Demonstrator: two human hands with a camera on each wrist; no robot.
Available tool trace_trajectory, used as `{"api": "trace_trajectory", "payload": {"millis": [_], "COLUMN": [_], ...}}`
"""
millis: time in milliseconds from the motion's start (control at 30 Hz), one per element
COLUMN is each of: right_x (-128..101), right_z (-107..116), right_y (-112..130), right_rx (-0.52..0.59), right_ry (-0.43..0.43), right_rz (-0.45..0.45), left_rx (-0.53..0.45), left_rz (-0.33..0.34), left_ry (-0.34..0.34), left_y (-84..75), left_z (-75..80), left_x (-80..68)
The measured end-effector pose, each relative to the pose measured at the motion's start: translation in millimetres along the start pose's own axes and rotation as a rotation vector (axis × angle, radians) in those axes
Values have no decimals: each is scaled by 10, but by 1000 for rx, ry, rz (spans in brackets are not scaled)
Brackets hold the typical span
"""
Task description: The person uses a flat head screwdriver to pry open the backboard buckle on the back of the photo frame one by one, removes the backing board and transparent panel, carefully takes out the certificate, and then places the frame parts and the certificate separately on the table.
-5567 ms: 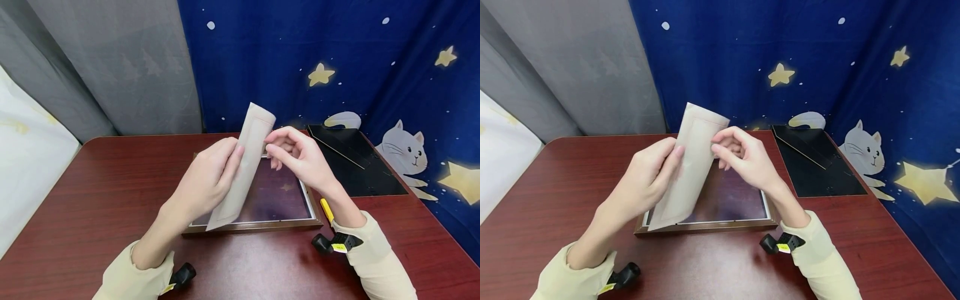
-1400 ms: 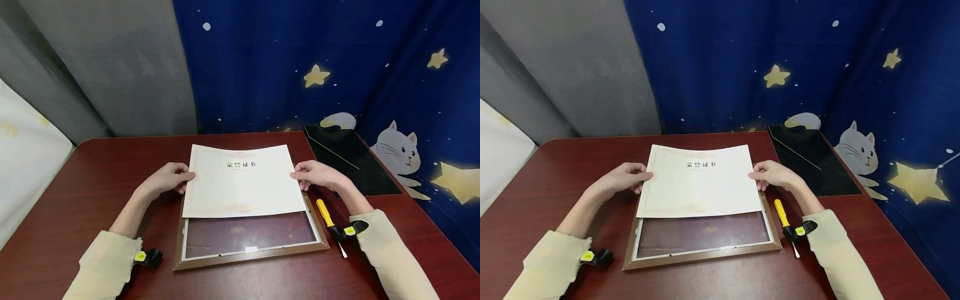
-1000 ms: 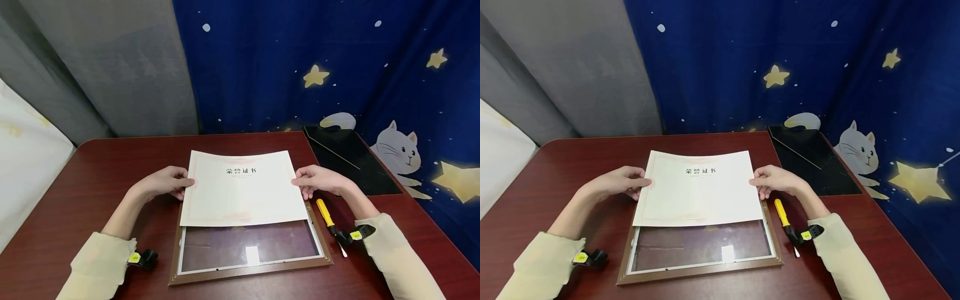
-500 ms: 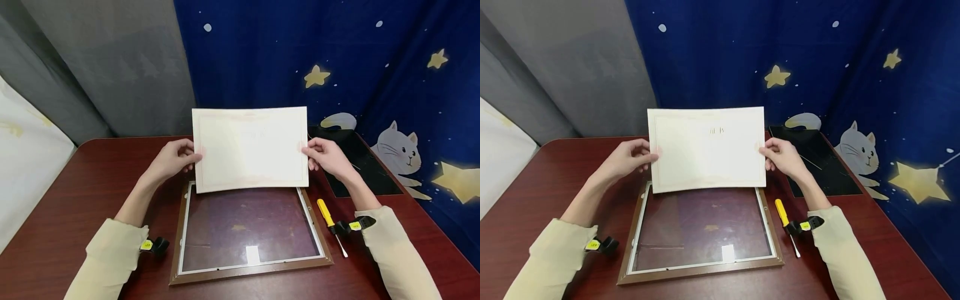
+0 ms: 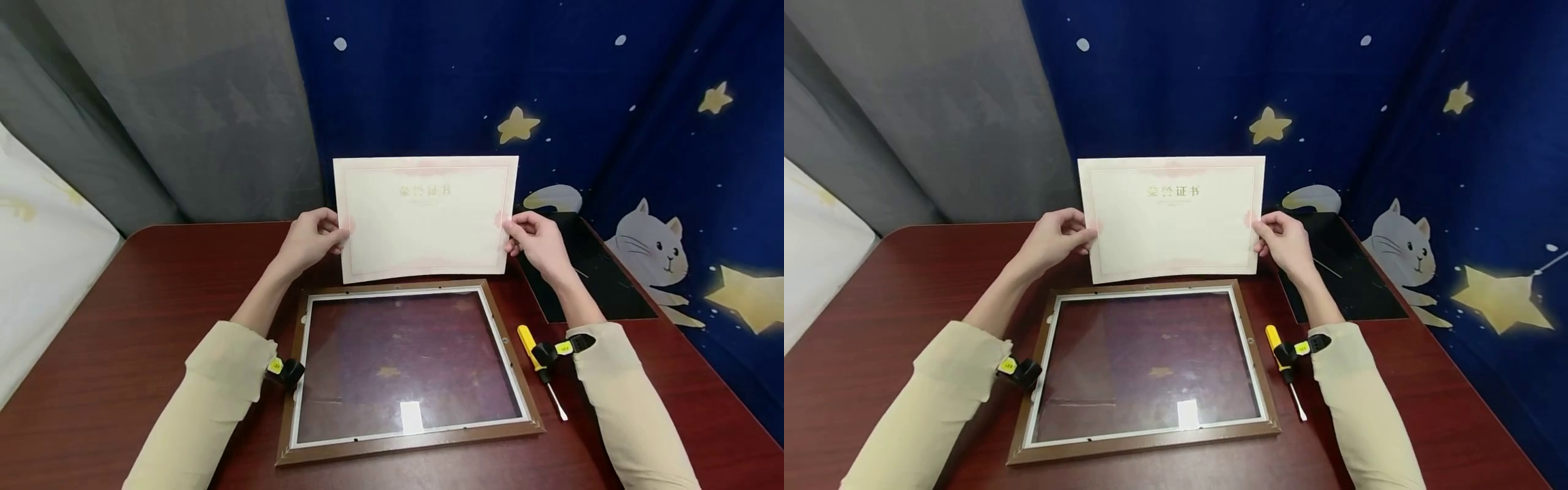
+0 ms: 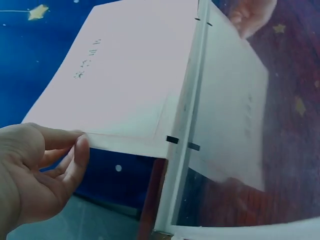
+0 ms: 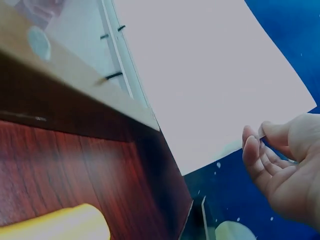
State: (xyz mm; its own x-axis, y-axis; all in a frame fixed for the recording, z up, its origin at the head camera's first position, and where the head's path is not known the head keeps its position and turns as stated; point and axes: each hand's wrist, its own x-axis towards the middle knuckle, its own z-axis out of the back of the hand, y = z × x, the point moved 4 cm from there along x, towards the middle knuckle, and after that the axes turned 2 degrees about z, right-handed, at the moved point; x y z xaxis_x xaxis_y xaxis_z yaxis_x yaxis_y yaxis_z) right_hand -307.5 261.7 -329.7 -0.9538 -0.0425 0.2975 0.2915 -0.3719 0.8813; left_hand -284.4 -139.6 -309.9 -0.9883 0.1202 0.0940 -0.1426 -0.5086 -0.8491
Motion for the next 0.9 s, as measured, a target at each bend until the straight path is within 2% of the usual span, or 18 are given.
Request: {"api": "trace_trajectory", "payload": {"millis": [200,433,533,700,900], "right_x": [8,-26,-34,-14,35], "right_z": [63,86,83,46,-30], "right_y": [-172,-296,-314,-374,-483], "right_rx": [-31,-85,-122,-197,-264], "right_ry": [-10,7,21,42,74], "right_rz": [-93,-206,-246,-300,-331], "left_rx": [-71,-75,-48,33,144], "left_rz": [104,150,188,264,277], "left_ry": [70,166,191,182,204], "left_y": [55,77,96,158,235], "left_z": [-149,-347,-393,-429,-497], "left_x": [126,186,200,237,278]}}
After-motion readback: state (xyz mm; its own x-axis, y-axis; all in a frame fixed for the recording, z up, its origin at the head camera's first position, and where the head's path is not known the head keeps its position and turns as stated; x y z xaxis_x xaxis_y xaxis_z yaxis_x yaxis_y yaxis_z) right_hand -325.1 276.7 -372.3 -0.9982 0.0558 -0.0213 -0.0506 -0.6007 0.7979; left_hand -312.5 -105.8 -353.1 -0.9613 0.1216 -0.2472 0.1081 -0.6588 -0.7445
